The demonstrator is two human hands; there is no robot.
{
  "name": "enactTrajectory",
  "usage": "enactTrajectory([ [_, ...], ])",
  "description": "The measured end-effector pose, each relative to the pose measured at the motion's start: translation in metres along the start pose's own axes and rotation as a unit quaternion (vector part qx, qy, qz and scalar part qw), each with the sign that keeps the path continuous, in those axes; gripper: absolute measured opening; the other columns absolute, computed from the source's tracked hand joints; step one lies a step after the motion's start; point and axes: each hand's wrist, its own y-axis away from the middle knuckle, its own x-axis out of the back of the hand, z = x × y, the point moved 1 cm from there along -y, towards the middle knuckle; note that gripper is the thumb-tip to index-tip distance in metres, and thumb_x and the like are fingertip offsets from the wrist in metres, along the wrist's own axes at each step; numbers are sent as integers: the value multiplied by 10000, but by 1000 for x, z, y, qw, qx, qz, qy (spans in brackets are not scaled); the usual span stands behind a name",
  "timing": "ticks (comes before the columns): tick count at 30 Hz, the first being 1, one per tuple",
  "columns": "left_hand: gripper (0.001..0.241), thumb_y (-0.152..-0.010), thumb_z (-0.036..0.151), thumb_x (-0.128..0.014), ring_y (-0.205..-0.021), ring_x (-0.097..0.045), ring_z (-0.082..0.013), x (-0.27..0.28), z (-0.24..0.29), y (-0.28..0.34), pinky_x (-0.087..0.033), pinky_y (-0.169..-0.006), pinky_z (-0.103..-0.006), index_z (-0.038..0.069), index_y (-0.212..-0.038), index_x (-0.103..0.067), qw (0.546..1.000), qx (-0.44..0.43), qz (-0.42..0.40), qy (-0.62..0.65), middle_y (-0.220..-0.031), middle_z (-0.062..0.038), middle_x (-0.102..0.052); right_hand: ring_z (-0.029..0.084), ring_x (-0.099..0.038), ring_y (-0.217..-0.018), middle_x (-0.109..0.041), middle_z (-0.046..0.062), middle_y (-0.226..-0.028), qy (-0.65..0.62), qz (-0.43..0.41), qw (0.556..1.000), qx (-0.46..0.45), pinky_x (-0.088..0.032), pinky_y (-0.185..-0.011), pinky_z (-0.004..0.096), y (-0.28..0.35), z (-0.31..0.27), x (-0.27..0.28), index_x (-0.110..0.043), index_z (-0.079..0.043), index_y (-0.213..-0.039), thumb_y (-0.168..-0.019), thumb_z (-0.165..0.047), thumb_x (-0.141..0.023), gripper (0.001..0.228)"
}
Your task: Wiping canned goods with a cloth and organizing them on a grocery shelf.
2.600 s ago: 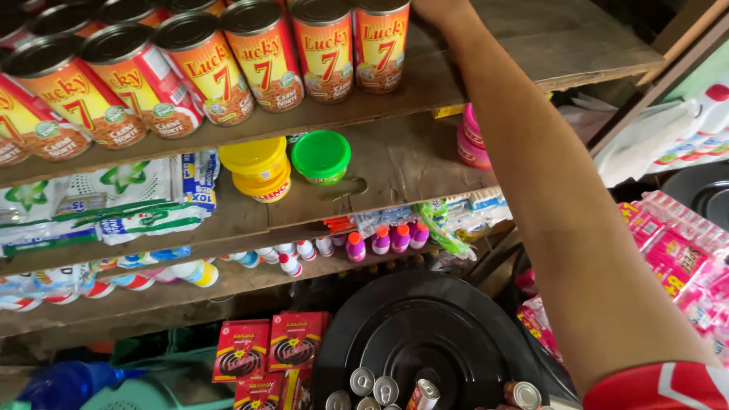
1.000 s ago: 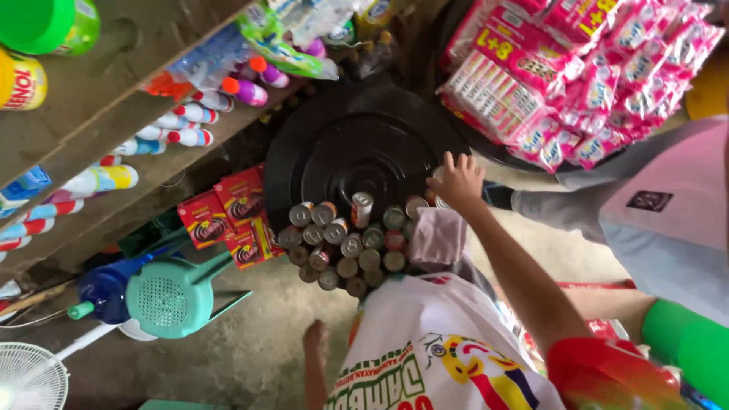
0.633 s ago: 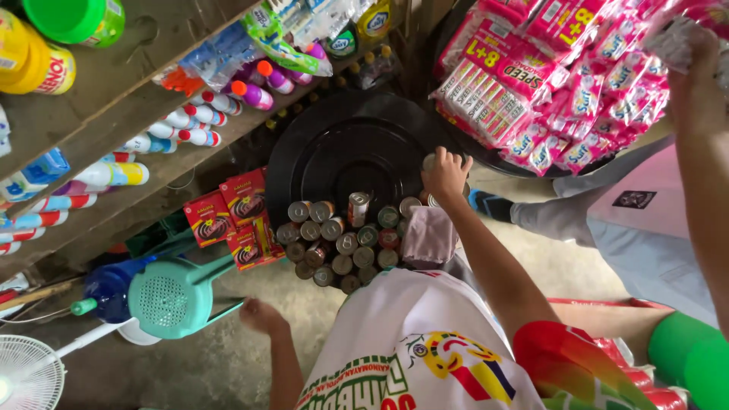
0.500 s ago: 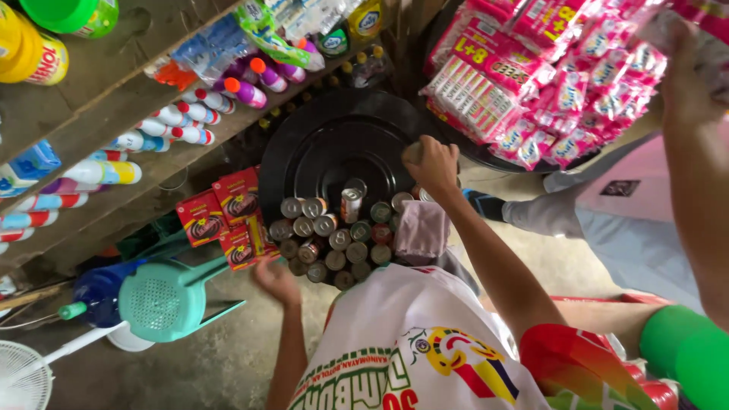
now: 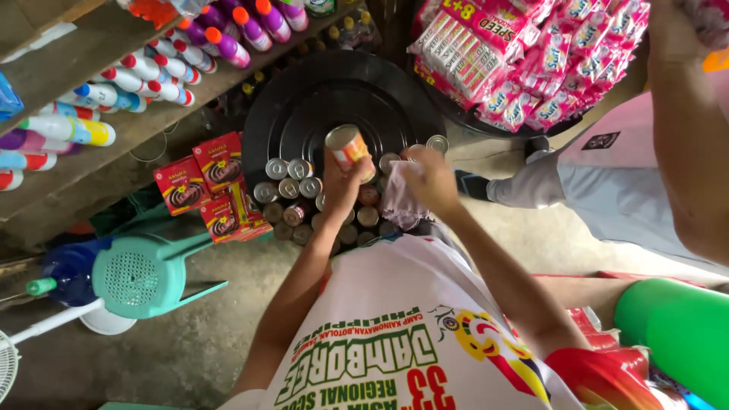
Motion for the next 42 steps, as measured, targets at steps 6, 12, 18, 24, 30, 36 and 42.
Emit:
enactTrajectory([
  [6,500,-1007,411,-603,-961,-732,-287,4,13,-6,-622,-855,-423,110,-1361,-419,958,179,37,222,-1146,-159,-651,426,-355,-1358,-408,185,-1480,331,-174,927,39,-293,-1080,598,58,56,-57,-548,-93,-1389,-666,-446,-888,873],
  [12,643,-992,553,-573,-1046,-703,-308,10,13,-7,-586,-927,-513,83,-1409,-438,903,216,22,371,-1225,-131,-642,364,-460,-1381,-517,115,-1456,337,-78,932,107,-383,-1148,507,62,115,-73,-620,-158,-1353,-717,-340,-846,699],
  [18,625,-950,550,-600,-1128,-567,-187,6,24,-14,-506,-1077,-526,148,-1394,-424,911,211,35,353,-1209,-8,-558,200,-705,-765,-719,54,-835,26,99,991,-87,-562,-679,377,28,149,-46,-704,-43,-930,-904,-95,-713,59],
  [24,637,-1116,474,-631,-1161,-514,-220,-19,24,-16,-427,-1080,-428,46,-1528,-400,906,146,-85,388,-1262,-89,-521,260,-666,-1273,-669,177,-1390,-275,122,953,39,-519,-1151,402,-4,-67,21,-596,21,-1430,-833,-45,-585,602],
  [30,697,-1034,257,-598,-1333,-550,-214,-45,37,-24,-506,-1112,-367,112,-1593,-208,974,52,-104,194,-1484,-89,-480,409,-138,-1605,-221,278,-1677,15,-23,964,265,-160,-1292,537,-3,-129,30,-583,-30,-1414,-744,-600,-812,909],
  [36,692,-1028,210,-656,-1285,-514,-195,-66,82,-27,-506,-1071,-352,82,-1573,-249,996,-53,-57,50,-1405,-90,-476,276,-364,-1516,-314,175,-1613,-270,56,956,104,-322,-1289,489,-30,-120,28,-436,-58,-1409,-898,-456,-911,803],
  [42,567,-1124,311,-564,-1316,-538,-226,-61,59,-42,-459,-1141,-388,16,-1562,-358,927,49,-92,361,-1426,-136,-519,292,-532,-1341,-580,194,-1456,-433,23,895,-101,-417,-1157,413,-34,-108,31,-531,-41,-1509,-957,-184,-707,597],
])
